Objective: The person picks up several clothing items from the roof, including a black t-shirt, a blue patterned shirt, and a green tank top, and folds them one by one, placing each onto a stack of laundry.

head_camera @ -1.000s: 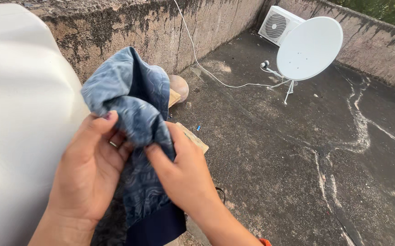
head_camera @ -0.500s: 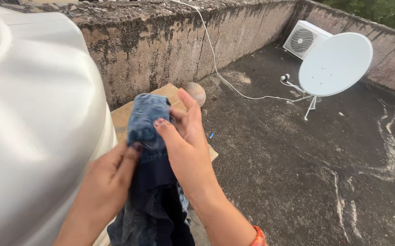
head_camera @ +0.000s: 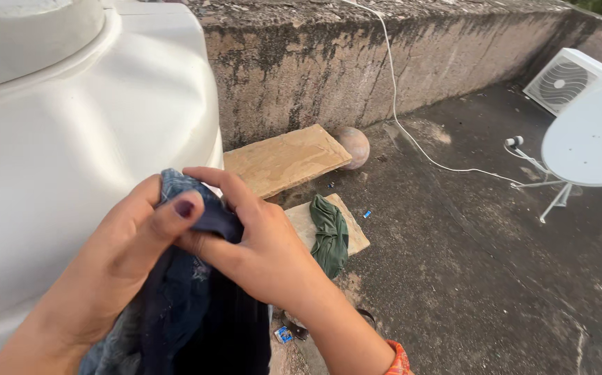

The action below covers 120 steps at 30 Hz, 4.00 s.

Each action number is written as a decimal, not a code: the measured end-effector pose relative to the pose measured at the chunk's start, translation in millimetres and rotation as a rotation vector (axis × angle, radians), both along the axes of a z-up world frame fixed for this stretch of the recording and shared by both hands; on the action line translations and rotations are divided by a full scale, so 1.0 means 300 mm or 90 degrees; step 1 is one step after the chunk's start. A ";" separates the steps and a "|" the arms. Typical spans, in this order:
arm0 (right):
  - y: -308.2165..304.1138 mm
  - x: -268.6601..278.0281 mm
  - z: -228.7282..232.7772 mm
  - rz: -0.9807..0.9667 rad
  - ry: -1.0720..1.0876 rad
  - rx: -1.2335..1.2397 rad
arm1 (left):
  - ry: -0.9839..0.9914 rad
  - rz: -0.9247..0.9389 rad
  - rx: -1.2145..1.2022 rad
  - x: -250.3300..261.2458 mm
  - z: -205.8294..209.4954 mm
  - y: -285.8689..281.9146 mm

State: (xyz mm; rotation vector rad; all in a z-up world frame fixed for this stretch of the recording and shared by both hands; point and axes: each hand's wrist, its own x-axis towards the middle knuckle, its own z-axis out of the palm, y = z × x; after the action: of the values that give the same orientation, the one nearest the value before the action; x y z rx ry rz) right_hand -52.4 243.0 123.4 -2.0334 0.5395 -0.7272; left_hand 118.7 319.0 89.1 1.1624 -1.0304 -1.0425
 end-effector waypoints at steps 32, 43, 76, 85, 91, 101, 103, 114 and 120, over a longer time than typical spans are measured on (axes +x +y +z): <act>0.535 0.380 0.182 0.172 0.011 0.016 | -0.379 0.766 0.067 0.097 0.080 0.850; 0.813 0.548 0.202 0.450 -0.128 0.313 | -0.847 0.854 0.024 0.050 -0.019 1.165; 1.015 1.102 0.096 0.596 -0.178 0.215 | -0.355 0.903 0.276 0.261 -0.002 1.652; 1.180 1.196 0.056 0.749 -0.245 -0.306 | -0.271 1.083 0.248 0.349 -0.035 1.797; 1.309 1.250 0.125 0.601 0.007 -0.247 | -0.249 1.103 0.173 0.437 -0.072 1.937; 1.391 1.381 0.033 0.587 -0.310 -0.146 | -0.490 1.003 0.480 0.528 0.063 1.937; 1.399 1.412 0.024 0.605 -0.225 0.015 | -0.507 1.017 0.405 0.542 0.057 1.920; 1.366 1.598 0.093 0.731 -0.111 0.662 | -0.529 0.841 0.409 0.755 0.099 1.871; 1.298 1.736 0.088 0.780 -0.180 0.625 | -0.245 0.743 0.477 0.868 0.109 1.802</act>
State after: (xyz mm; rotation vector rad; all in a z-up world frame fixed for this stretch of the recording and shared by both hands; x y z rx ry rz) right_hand 468.4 632.6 149.8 -0.9660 -0.4737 0.0627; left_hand 379.1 859.8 121.9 2.2281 -0.0413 -0.2092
